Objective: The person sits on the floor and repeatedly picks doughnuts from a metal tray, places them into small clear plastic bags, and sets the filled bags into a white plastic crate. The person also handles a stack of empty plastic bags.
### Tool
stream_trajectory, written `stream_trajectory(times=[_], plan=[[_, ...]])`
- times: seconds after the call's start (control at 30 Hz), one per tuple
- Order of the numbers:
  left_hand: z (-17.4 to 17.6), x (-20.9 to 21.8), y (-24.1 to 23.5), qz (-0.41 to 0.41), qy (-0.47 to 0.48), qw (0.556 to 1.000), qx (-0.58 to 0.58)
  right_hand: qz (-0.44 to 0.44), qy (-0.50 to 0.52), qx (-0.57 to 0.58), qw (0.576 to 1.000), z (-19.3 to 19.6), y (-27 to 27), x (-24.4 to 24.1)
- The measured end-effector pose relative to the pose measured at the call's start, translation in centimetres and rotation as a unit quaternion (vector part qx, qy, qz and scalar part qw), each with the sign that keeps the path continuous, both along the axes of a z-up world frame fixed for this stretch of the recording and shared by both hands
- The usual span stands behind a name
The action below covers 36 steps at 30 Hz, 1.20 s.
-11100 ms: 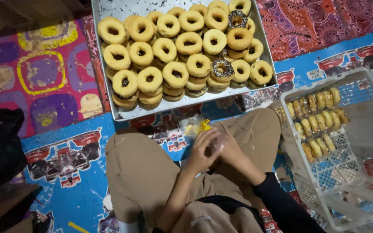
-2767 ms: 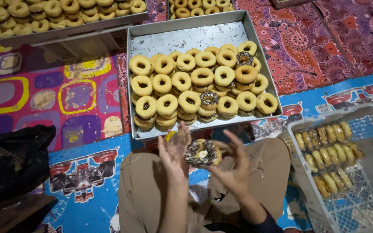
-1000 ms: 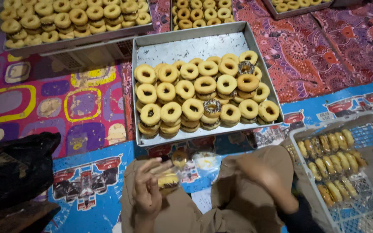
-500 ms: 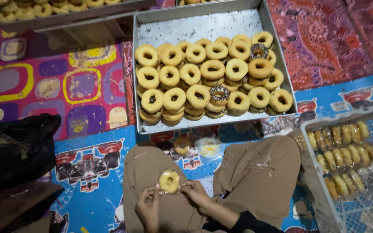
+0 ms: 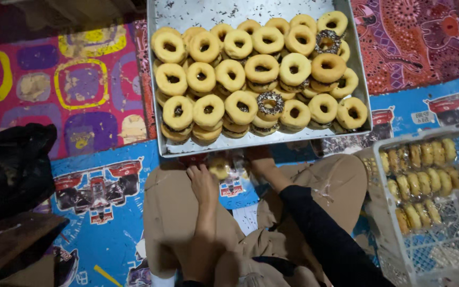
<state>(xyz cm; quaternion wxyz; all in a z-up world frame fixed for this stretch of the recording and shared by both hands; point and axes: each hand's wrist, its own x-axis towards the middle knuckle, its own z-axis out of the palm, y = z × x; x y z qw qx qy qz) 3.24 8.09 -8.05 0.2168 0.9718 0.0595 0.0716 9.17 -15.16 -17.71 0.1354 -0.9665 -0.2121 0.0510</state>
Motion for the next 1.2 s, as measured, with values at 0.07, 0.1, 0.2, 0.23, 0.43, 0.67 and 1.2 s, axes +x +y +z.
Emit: stream_trajectory(times=[0.07,0.1,0.2,0.23,0.43,0.67,1.2], plan=[[0.8,0.0,0.0,-0.006,0.006,1.000,0.014,0.052,-0.046,0.017,0.997,-1.0,0.2,0.4],[1.1,0.0,0.0,-0.005,0.014,1.000,0.000,0.081,-0.129,0.056,0.987,-1.6,0.2,0.7],[2.0,0.0,-0.2,-0.014,-0.008,0.999,-0.028,0.078,-0.100,0.168,0.978,-2.6,0.3,1.5],[2.3,0.0,-0.4,-0.018,-0.023,0.999,-0.035,0.062,-0.043,0.203,0.976,-2.5,0.3,1.7],[3.2,-1.7,-1.9,-0.051,-0.080,0.989,-0.113,0.213,0.046,0.030,0.975,1.7,0.3,1.5],[3.2,-3.4,-6.7,-0.077,-0.010,0.899,-0.432,0.131,-0.118,-0.065,0.982,12.6,-1.2,-7.6],[5.3,-6.3,-8.2,0.140,0.093,0.372,-0.913,0.135,0.140,0.325,0.926,26.5,0.3,-13.5]])
